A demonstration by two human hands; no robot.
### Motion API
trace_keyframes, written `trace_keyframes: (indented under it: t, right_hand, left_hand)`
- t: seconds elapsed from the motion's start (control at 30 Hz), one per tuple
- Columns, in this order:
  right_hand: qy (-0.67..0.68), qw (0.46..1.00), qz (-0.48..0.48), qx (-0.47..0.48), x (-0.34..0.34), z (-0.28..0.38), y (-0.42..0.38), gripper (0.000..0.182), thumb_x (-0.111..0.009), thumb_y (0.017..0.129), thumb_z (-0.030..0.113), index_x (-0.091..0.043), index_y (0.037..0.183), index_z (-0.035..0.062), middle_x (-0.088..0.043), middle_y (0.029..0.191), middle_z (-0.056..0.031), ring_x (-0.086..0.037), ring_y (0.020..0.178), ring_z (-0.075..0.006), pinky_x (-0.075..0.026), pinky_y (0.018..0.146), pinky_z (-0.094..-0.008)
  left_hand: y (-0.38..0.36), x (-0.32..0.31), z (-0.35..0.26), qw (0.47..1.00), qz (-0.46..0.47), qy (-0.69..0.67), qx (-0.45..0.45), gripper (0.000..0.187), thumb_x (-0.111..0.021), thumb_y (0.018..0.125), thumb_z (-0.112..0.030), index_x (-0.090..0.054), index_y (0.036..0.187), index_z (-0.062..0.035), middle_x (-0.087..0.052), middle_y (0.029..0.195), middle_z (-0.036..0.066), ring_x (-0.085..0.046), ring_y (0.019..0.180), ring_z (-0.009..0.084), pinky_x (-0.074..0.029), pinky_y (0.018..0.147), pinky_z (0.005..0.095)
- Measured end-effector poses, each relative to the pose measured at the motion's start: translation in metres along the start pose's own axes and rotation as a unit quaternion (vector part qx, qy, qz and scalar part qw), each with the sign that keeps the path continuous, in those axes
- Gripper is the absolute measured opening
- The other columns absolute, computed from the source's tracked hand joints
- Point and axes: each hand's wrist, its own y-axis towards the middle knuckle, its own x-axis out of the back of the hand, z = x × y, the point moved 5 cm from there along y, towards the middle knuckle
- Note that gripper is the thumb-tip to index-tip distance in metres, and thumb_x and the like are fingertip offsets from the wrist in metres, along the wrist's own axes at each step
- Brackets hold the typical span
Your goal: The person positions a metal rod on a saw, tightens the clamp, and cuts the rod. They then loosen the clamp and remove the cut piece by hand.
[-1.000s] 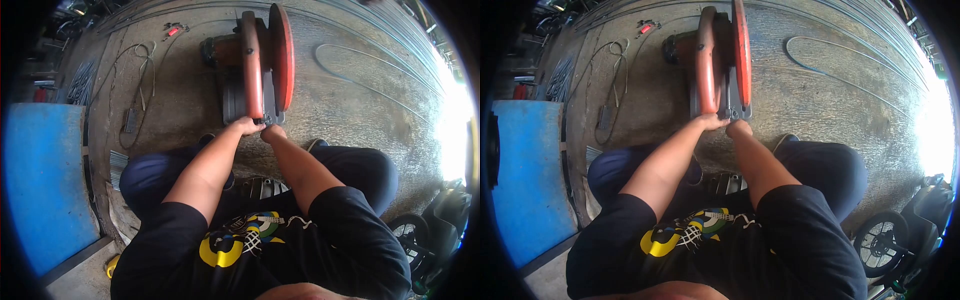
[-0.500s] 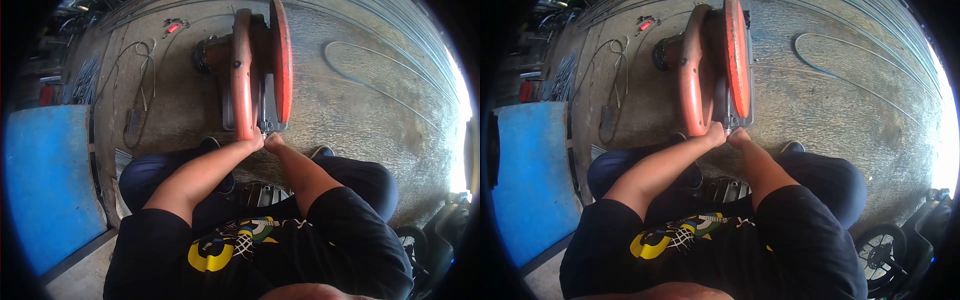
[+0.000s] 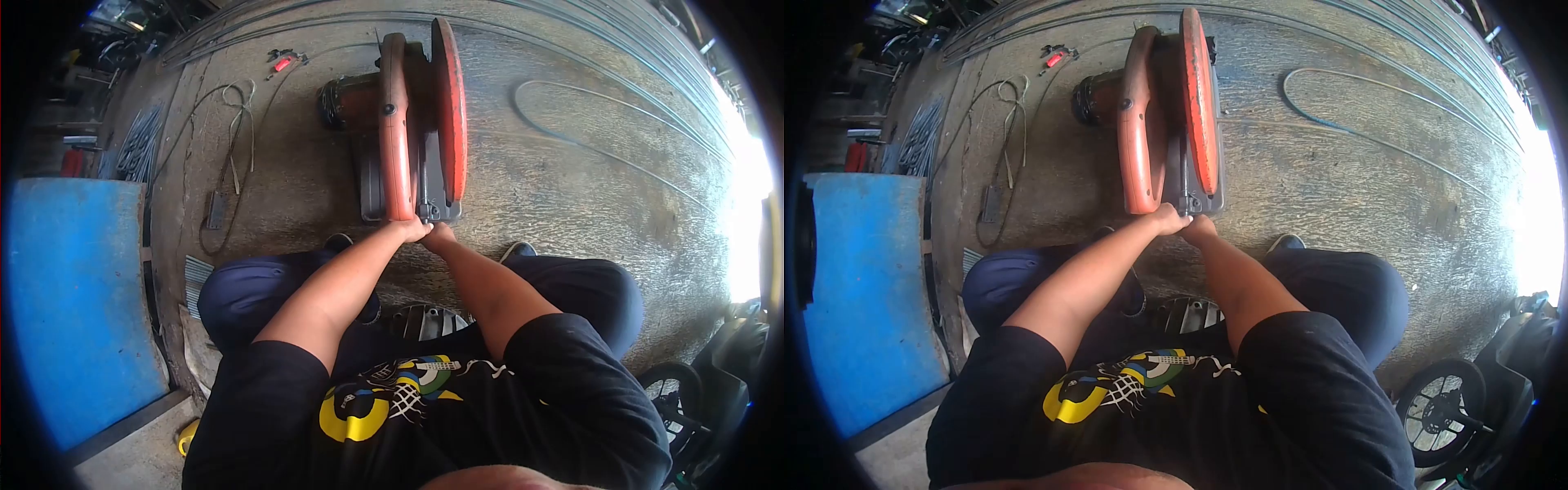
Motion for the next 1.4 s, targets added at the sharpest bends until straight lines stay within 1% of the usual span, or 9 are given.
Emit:
trace_keyframes:
  t: [0.3,0.37,0.57,0.63,0.7,0.9,1.13,1.3,1.4]
  right_hand:
    - [0.032,0.985,0.133,0.101,-0.053,-0.045,0.056,0.03,-0.07,0.075,0.024,-0.07,0.093,0.0,-0.069,0.086,-0.0177,-0.068,0.084,-0.0279,-0.052,0.071,-0.0386]
    - [-0.381,0.848,0.115,0.35,-0.038,-0.012,0.026,0.022,-0.068,0.078,0.018,-0.07,0.094,0.0033,-0.07,0.087,-0.0167,-0.068,0.084,-0.0269,-0.052,0.073,-0.0385]
    - [-0.091,0.979,0.158,0.093,-0.029,-0.02,0.034,0.016,-0.062,0.083,0.021,-0.067,0.088,0.0069,-0.068,0.082,-0.0124,-0.067,0.074,-0.0241,-0.053,0.065,-0.0368]
    - [-0.444,0.838,0.169,0.268,-0.031,0.003,0.022,0.028,-0.06,0.085,0.024,-0.067,0.109,0.0116,-0.067,0.108,-0.0122,-0.066,0.098,-0.0255,-0.052,0.084,-0.0373]
    - [-0.118,0.984,0.132,-0.032,-0.011,-0.002,0.015,0.039,-0.058,0.086,0.028,-0.062,0.121,0.012,-0.063,0.12,-0.0141,-0.062,0.109,-0.0247,-0.049,0.09,-0.0382]
    - [-0.392,0.843,0.354,0.099,-0.008,0.031,-0.017,0.051,-0.054,0.089,0.04,-0.055,0.128,0.0065,-0.062,0.119,-0.0156,-0.065,0.1,-0.0286,-0.054,0.083,-0.0401]
    - [-0.327,0.905,0.262,0.073,0.11,0.161,-0.159,0.05,-0.052,0.089,0.044,-0.06,0.116,0.0033,-0.065,0.099,-0.0208,-0.068,0.082,-0.0314,-0.056,0.071,-0.0431]
    - [-0.474,0.814,0.095,0.321,0.175,0.19,-0.192,0.037,-0.058,0.083,0.034,-0.064,0.103,0.0032,-0.067,0.093,-0.0193,-0.065,0.086,-0.0358,-0.051,0.078,-0.0439]
    - [-0.274,0.898,-0.134,0.317,0.229,0.21,-0.214,0.034,-0.061,0.082,0.032,-0.064,0.1,0.0036,-0.066,0.093,-0.0184,-0.064,0.089,-0.0355,-0.05,0.081,-0.0446]
  left_hand:
    - [-0.003,-0.012,-0.006,0.994,-0.04,0.038,0.093,0.053,-0.064,0.085,-0.04,-0.062,0.105,0.0096,-0.063,0.105,0.031,-0.062,0.103,0.0369,-0.049,0.089,0.0407]
    - [-0.008,-0.009,-0.007,0.987,-0.074,0.044,0.136,0.051,-0.063,0.086,-0.04,-0.064,0.102,0.0081,-0.063,0.103,0.03,-0.062,0.101,0.0374,-0.05,0.088,0.0418]
    - [0.003,-0.014,0.0,1.0,0.003,0.017,0.02,0.053,-0.058,0.088,-0.042,-0.065,0.094,0.0101,-0.063,0.098,0.031,-0.061,0.099,0.0413,-0.049,0.088,0.0437]
    - [0.003,-0.007,-0.001,0.992,-0.07,0.087,0.052,0.056,-0.056,0.088,-0.044,-0.065,0.092,0.0111,-0.063,0.099,0.031,-0.061,0.1,0.0405,-0.049,0.088,0.0433]
    - [-0.008,0.006,-0.005,0.999,0.002,-0.005,-0.043,0.057,-0.056,0.088,-0.046,-0.065,0.092,0.01,-0.065,0.095,0.029,-0.064,0.092,0.039,-0.049,0.086,0.043]
    - [-0.041,0.054,0.015,0.993,0.072,0.051,-0.083,0.047,-0.064,0.072,-0.04,-0.068,0.1,-0.002,-0.066,0.104,0.022,-0.063,0.1,0.033,-0.05,0.086,0.0397]
    - [-0.048,0.219,0.013,0.909,-0.093,0.376,-0.157,0.029,-0.053,0.078,-0.023,-0.072,0.083,-0.0015,-0.066,0.098,0.021,-0.066,0.089,0.0347,-0.053,0.081,0.0422]
    - [-0.117,0.277,-0.012,0.912,-0.341,-0.166,-0.155,0.043,-0.051,0.09,-0.036,-0.059,0.106,0.0031,-0.064,0.104,0.027,-0.063,0.096,0.0386,-0.05,0.084,0.0415]
    - [-0.143,0.233,-0.045,0.84,-0.174,-0.487,-0.167,0.055,-0.045,0.093,-0.058,-0.055,0.1,-0.0045,-0.06,0.088,0.005,-0.061,0.08,0.0171,-0.052,0.065,0.0347]
